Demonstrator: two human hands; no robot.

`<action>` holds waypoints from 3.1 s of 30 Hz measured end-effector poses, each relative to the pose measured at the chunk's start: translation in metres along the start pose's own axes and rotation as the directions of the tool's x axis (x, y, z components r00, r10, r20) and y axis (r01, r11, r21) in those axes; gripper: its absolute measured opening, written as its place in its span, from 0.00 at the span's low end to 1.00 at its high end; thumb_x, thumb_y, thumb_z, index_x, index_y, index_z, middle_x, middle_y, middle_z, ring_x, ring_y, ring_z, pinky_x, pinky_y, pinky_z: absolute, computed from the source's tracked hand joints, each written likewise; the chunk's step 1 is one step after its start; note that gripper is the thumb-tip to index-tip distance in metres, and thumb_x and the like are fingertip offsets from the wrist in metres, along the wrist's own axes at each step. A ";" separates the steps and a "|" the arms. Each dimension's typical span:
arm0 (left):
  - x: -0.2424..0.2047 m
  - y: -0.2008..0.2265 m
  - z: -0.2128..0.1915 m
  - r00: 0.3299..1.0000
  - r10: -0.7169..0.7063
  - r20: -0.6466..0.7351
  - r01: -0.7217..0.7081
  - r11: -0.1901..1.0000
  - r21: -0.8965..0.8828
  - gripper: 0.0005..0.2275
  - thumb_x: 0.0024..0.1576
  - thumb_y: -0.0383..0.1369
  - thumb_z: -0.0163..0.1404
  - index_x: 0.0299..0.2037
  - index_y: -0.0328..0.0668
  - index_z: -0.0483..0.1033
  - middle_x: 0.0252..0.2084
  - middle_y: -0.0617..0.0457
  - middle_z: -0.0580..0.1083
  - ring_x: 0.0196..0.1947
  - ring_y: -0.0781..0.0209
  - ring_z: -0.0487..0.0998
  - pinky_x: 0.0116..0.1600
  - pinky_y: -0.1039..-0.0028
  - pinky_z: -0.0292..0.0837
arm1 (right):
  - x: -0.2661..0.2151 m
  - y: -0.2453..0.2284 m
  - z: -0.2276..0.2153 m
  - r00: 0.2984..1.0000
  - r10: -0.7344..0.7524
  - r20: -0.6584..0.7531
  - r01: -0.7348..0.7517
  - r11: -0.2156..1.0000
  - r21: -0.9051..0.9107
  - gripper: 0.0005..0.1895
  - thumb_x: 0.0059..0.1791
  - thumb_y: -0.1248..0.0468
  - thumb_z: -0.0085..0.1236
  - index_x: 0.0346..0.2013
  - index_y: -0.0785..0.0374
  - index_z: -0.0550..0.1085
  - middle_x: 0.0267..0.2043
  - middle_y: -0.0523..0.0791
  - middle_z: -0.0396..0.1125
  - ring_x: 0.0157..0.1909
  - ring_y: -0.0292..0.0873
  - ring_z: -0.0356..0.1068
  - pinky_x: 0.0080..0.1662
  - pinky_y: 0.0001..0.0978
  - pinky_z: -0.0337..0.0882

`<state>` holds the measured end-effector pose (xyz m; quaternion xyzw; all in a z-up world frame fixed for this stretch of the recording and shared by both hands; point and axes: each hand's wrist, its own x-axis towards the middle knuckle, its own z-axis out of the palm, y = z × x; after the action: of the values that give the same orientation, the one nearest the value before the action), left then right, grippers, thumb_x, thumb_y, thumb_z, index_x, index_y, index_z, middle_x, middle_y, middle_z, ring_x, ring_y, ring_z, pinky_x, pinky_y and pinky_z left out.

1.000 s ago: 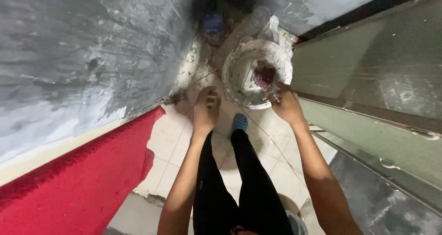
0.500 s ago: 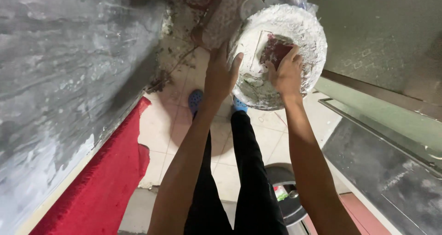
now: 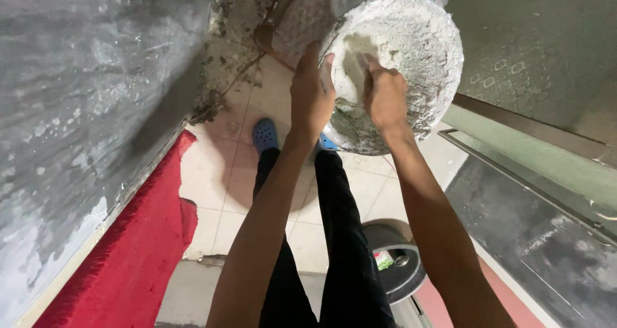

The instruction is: The person scoops putty from a bucket with a putty knife and applies it onto a wall.

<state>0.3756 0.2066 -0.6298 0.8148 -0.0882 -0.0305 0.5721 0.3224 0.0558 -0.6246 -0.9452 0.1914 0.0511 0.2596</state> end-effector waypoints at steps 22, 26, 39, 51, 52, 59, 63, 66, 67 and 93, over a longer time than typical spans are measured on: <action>0.001 -0.006 0.006 1.000 -0.023 0.017 0.022 0.996 0.083 0.13 0.71 0.35 0.42 0.60 0.39 0.64 0.51 0.34 0.75 0.49 0.34 0.78 0.50 0.52 0.75 | 0.004 0.035 -0.011 0.960 -0.140 0.241 0.191 0.961 -0.200 0.36 0.45 0.80 0.43 0.67 0.59 0.68 0.46 0.60 0.74 0.44 0.58 0.69 0.52 0.45 0.76; 0.002 -0.008 0.008 0.998 -0.057 0.023 0.054 0.992 0.116 0.13 0.70 0.36 0.42 0.60 0.41 0.64 0.51 0.35 0.76 0.48 0.34 0.79 0.48 0.52 0.76 | 0.008 0.023 0.005 0.988 -0.139 0.066 0.150 0.969 -0.197 0.27 0.50 0.77 0.45 0.65 0.67 0.69 0.44 0.62 0.73 0.42 0.60 0.68 0.39 0.47 0.74; -0.002 -0.004 0.009 0.999 -0.045 -0.005 0.045 0.983 0.177 0.13 0.69 0.37 0.44 0.59 0.44 0.62 0.51 0.32 0.75 0.45 0.27 0.78 0.44 0.47 0.77 | 0.004 0.047 0.014 1.000 -0.002 0.006 0.004 0.973 -0.232 0.30 0.52 0.76 0.46 0.70 0.79 0.60 0.36 0.62 0.74 0.33 0.56 0.73 0.37 0.44 0.76; -0.001 0.006 0.004 0.996 -0.085 0.033 0.077 0.977 0.201 0.12 0.67 0.35 0.45 0.57 0.42 0.61 0.52 0.33 0.74 0.45 0.28 0.78 0.42 0.48 0.78 | 0.005 0.042 0.023 0.993 -0.022 -0.118 -0.003 0.978 -0.209 0.23 0.47 0.75 0.48 0.57 0.83 0.67 0.30 0.61 0.73 0.31 0.62 0.76 0.39 0.52 0.77; -0.001 0.006 0.004 0.996 -0.088 0.029 0.080 0.974 0.211 0.12 0.68 0.36 0.46 0.57 0.42 0.61 0.52 0.34 0.75 0.46 0.29 0.78 0.43 0.48 0.78 | 0.006 0.045 0.033 0.994 0.024 -0.105 -0.043 0.983 -0.181 0.23 0.48 0.75 0.48 0.57 0.82 0.67 0.30 0.61 0.73 0.31 0.62 0.76 0.38 0.51 0.77; 0.002 0.000 0.004 1.000 0.019 -0.008 -0.017 0.985 0.172 0.13 0.68 0.34 0.44 0.60 0.42 0.62 0.52 0.35 0.75 0.49 0.31 0.78 0.46 0.50 0.78 | 0.011 0.050 0.076 0.996 -0.046 -0.070 0.027 0.969 -0.245 0.26 0.44 0.70 0.54 0.58 0.67 0.69 0.35 0.59 0.75 0.36 0.62 0.76 0.38 0.51 0.76; 0.002 0.000 0.006 0.997 -0.068 0.037 0.058 0.972 0.230 0.13 0.68 0.36 0.46 0.59 0.41 0.63 0.50 0.35 0.75 0.48 0.31 0.78 0.46 0.50 0.76 | 0.002 0.036 0.047 0.995 0.084 0.057 -0.078 0.993 -0.094 0.24 0.53 0.73 0.46 0.66 0.73 0.64 0.42 0.63 0.74 0.40 0.60 0.78 0.41 0.48 0.78; 0.000 0.001 0.006 0.997 -0.071 0.028 0.063 0.974 0.219 0.13 0.68 0.35 0.46 0.58 0.40 0.63 0.51 0.35 0.75 0.47 0.30 0.77 0.45 0.49 0.76 | 0.004 0.037 0.031 0.992 0.122 -0.044 -0.125 0.990 -0.072 0.27 0.53 0.72 0.49 0.67 0.73 0.62 0.41 0.63 0.75 0.41 0.61 0.78 0.45 0.47 0.78; -0.001 0.001 0.005 0.998 -0.057 0.021 0.051 0.974 0.221 0.13 0.68 0.35 0.46 0.58 0.40 0.63 0.51 0.35 0.75 0.48 0.30 0.77 0.46 0.49 0.76 | 0.006 0.034 0.036 0.991 0.134 -0.011 -0.135 0.988 -0.079 0.29 0.51 0.72 0.49 0.69 0.71 0.61 0.40 0.63 0.74 0.38 0.61 0.77 0.40 0.46 0.79; 0.001 -0.004 0.009 0.999 -0.033 -0.016 0.036 0.973 0.227 0.10 0.69 0.38 0.42 0.57 0.46 0.62 0.49 0.36 0.76 0.42 0.30 0.79 0.39 0.49 0.77 | 0.024 0.041 -0.001 0.901 -0.209 0.381 0.345 0.877 -0.334 0.29 0.44 0.65 0.68 0.58 0.71 0.73 0.44 0.60 0.72 0.48 0.60 0.71 0.55 0.50 0.71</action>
<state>0.3756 0.1988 -0.6365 0.8766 -0.0734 -0.0255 0.4749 0.3284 0.0146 -0.6484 -0.9729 -0.0089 0.2092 0.0977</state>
